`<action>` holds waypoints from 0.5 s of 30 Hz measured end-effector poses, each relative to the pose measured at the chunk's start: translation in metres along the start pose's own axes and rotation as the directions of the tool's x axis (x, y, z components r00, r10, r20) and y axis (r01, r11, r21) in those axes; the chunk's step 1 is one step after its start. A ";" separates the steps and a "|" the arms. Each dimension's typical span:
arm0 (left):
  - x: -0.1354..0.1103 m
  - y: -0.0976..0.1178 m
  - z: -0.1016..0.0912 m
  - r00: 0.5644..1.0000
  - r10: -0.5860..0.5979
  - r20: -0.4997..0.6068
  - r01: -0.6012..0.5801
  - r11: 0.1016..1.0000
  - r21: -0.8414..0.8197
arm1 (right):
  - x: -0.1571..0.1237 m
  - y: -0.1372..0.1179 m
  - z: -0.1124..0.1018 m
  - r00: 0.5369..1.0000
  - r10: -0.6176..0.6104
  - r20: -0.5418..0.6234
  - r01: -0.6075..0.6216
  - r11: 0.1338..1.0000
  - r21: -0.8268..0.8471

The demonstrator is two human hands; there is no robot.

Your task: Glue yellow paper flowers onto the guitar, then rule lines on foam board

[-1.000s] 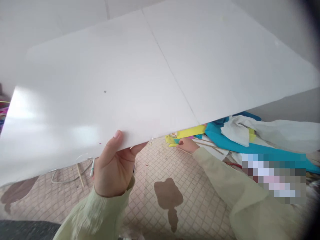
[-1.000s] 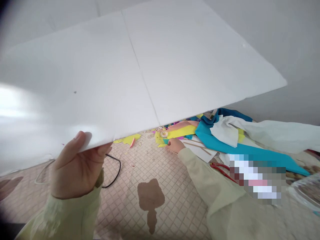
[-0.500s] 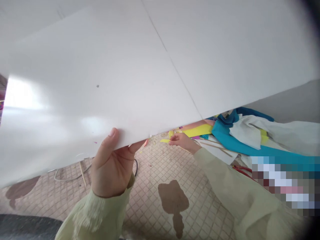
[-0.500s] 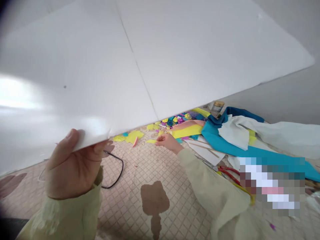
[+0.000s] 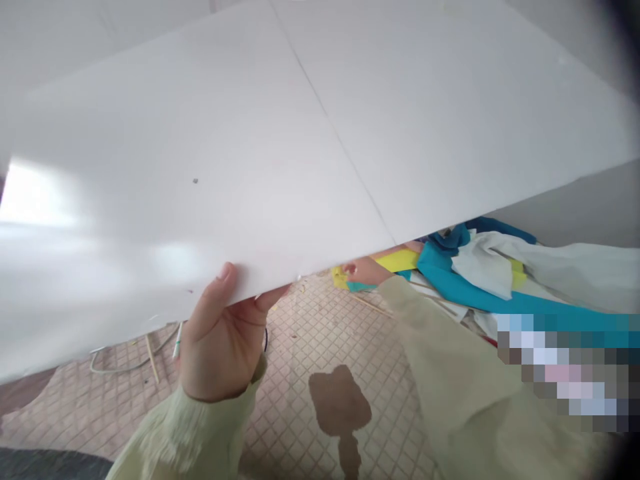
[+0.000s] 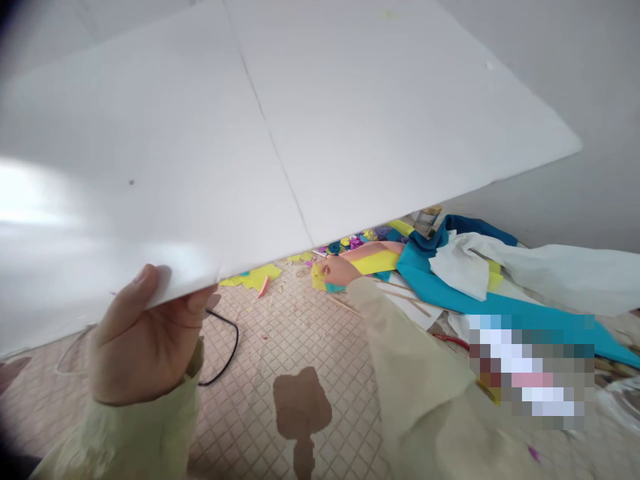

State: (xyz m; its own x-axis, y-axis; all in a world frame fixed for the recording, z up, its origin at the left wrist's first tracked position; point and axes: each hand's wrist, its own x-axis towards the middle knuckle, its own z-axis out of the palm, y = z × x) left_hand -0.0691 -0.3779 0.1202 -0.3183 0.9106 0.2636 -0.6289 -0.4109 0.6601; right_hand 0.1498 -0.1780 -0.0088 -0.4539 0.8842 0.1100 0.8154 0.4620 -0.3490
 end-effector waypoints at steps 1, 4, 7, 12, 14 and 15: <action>0.001 -0.002 0.001 1.000 -0.005 -0.007 0.005 1.000 -0.016 | -0.010 0.013 -0.005 1.000 0.009 0.020 -0.008 0.999 -0.032; 0.000 -0.007 0.006 1.000 -0.012 -0.015 0.011 0.999 -0.046 | -0.030 0.034 -0.006 0.999 0.010 0.030 -0.007 0.993 -0.115; -0.002 -0.008 0.006 0.999 -0.034 -0.010 0.034 0.999 -0.029 | -0.037 0.036 0.003 0.999 -0.043 0.021 0.045 0.987 -0.154; -0.003 -0.005 0.001 0.999 -0.047 -0.009 0.048 0.999 0.022 | -0.034 0.035 0.010 0.994 -0.110 -0.027 0.106 0.988 -0.113; -0.001 -0.005 0.000 0.999 -0.032 -0.014 0.032 0.999 0.010 | -0.032 0.037 0.008 0.992 -0.103 -0.078 0.098 0.993 -0.066; -0.001 -0.005 0.000 1.000 -0.025 -0.015 0.025 1.000 0.002 | -0.031 0.037 0.006 0.990 -0.092 -0.110 0.089 0.995 -0.035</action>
State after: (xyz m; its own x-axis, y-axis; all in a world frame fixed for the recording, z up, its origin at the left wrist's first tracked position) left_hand -0.0660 -0.3765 0.1168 -0.3131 0.9200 0.2358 -0.6357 -0.3875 0.6677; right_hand 0.1919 -0.1892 -0.0302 -0.4848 0.8401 0.2434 0.7840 0.5408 -0.3049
